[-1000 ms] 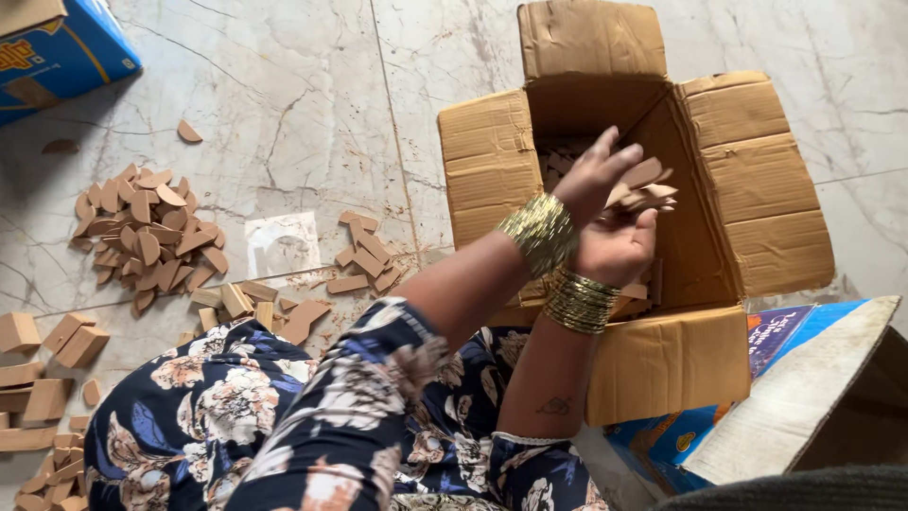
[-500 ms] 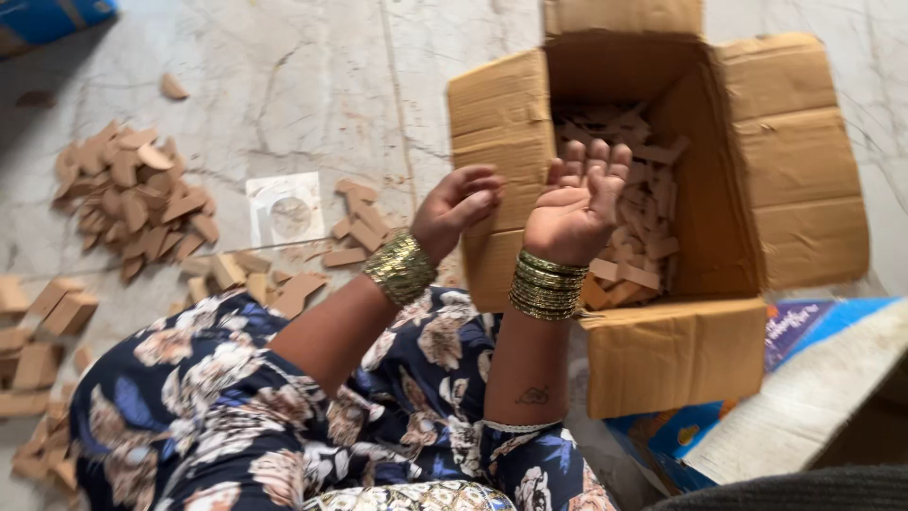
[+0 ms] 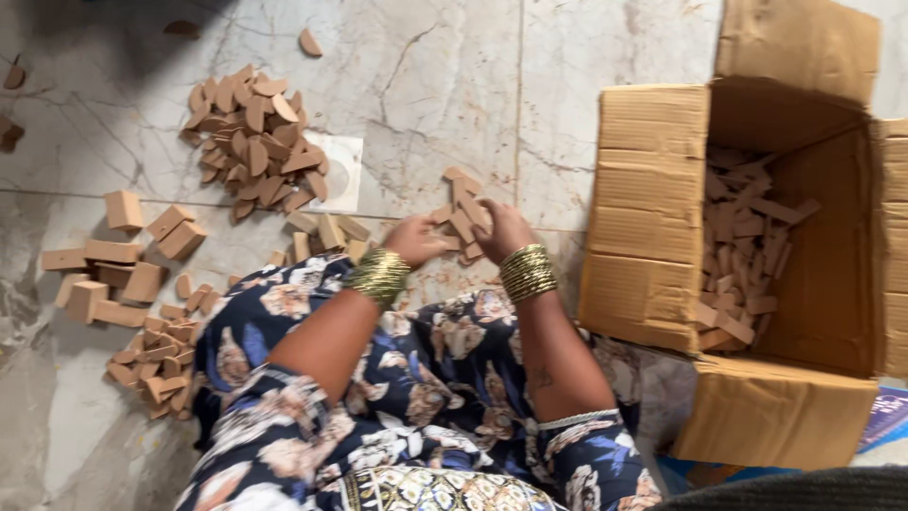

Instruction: The person sits on the floor sorting wooden toy pieces, picking up semicircular pieces one at a time and placing them into an open cardboard box while gathering rectangular blocks into a pile nearby. At the end they press the pieces down and fold the box flaps closed.

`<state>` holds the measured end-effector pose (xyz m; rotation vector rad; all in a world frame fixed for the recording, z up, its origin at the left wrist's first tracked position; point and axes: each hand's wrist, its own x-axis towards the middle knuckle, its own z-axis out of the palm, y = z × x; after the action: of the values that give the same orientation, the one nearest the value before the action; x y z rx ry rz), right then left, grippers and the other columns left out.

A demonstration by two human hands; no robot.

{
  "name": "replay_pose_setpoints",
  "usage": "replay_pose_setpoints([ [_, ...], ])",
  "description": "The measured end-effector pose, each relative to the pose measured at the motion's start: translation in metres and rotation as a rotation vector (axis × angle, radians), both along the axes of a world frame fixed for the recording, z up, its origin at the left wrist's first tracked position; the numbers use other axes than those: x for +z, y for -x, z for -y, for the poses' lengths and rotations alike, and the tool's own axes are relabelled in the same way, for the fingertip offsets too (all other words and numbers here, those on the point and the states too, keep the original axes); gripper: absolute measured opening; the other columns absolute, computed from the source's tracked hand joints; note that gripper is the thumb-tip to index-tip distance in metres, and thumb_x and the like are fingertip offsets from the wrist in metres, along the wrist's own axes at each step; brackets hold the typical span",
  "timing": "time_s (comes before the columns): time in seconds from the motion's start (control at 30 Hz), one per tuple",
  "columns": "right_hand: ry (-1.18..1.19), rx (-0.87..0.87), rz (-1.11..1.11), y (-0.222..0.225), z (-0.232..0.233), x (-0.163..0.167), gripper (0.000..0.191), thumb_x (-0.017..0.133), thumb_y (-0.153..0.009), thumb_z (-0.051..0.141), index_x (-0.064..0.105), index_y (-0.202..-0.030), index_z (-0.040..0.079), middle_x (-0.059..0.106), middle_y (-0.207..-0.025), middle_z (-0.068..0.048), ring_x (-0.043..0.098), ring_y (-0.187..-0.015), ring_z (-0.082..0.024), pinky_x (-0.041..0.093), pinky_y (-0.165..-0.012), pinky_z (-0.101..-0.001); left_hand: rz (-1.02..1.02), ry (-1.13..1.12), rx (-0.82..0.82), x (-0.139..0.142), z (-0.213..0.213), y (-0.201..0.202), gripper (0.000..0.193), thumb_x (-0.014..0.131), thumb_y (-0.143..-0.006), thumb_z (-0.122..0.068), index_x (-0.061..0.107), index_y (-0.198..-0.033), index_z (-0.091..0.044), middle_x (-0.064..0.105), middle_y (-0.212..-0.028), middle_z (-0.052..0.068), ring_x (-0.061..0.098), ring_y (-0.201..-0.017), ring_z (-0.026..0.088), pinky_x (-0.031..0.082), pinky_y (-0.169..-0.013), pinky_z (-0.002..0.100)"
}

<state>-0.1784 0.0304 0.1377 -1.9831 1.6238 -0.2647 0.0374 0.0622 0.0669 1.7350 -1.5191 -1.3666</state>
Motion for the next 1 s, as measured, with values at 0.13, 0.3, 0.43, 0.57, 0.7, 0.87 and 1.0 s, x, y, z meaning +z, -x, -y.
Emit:
replay_pose_setpoints([
  [0.13,-0.128,-0.071,-0.168,-0.003,0.006,-0.032,0.066,0.077,-0.084,0.036,0.054,-0.141,0.013,0.061,-0.132,-0.019,0.060,-0.122,-0.036,0.049,-0.104,-0.0455,0.589,-0.041,-0.302,-0.003,0.004,0.033,0.065,0.077,-0.085,-0.031,0.052,-0.144,-0.018,0.046,-0.150,0.013,0.045,-0.140,0.034,0.043,-0.112,0.049],
  [0.3,-0.150,-0.072,-0.258,-0.021,0.006,-0.061,0.090,0.084,-0.075,0.037,0.040,-0.149,0.013,0.054,-0.136,-0.020,0.055,-0.124,-0.036,0.045,-0.105,-0.0446,0.696,0.046,-0.235,-0.001,0.021,0.068,0.085,0.077,-0.083,-0.021,0.033,-0.156,-0.022,0.035,-0.153,0.013,0.041,-0.136,0.036,0.043,-0.108,0.051],
  [0.43,-0.044,-0.161,-0.231,-0.022,0.007,-0.076,0.067,0.073,-0.095,0.034,0.047,-0.154,0.015,0.060,-0.132,-0.022,0.059,-0.121,-0.038,0.046,-0.105,-0.0477,0.621,0.029,-0.180,-0.005,0.032,0.075,0.085,0.071,-0.090,-0.013,0.029,-0.163,-0.023,0.045,-0.145,0.015,0.048,-0.131,0.036,0.047,-0.106,0.050],
  [0.57,-0.167,-0.147,-0.232,-0.010,0.025,-0.082,0.075,0.085,-0.072,0.034,0.056,-0.137,0.009,0.065,-0.120,-0.022,0.063,-0.114,-0.037,0.051,-0.101,-0.0446,0.486,-0.117,-0.166,-0.009,0.042,0.065,0.095,0.082,-0.077,-0.018,0.028,-0.155,-0.019,0.040,-0.145,0.016,0.042,-0.136,0.038,0.042,-0.110,0.049],
  [0.7,-0.026,-0.170,0.044,-0.004,0.029,-0.080,0.073,0.089,-0.064,0.026,0.058,-0.126,0.002,0.065,-0.113,-0.024,0.065,-0.105,-0.038,0.053,-0.091,-0.0456,0.478,-0.060,-0.118,-0.011,0.045,0.060,0.092,0.080,-0.074,-0.016,0.032,-0.153,-0.018,0.047,-0.138,0.015,0.046,-0.131,0.037,0.043,-0.108,0.049],
  [0.87,0.001,-0.171,0.197,-0.002,0.025,-0.067,0.048,0.079,-0.076,0.015,0.066,-0.120,0.005,0.067,-0.110,-0.019,0.068,-0.101,-0.033,0.055,-0.090,-0.0413,0.461,0.045,-0.141,-0.004,0.048,0.051,0.034,0.073,-0.089,-0.024,0.066,-0.121,-0.018,0.063,-0.125,0.012,0.060,-0.121,0.033,0.052,-0.102,0.047],
  [1.0,0.266,-0.083,0.184,-0.001,0.023,-0.056,0.034,0.079,-0.084,0.013,0.070,-0.116,0.005,0.063,-0.109,-0.018,0.065,-0.098,-0.033,0.056,-0.089,-0.0408,0.372,0.063,-0.020,0.012,0.051,0.044,0.033,0.077,-0.083,-0.023,0.064,-0.112,-0.012,0.062,-0.120,0.015,0.067,-0.105,0.032,0.055,-0.093,0.044],
])
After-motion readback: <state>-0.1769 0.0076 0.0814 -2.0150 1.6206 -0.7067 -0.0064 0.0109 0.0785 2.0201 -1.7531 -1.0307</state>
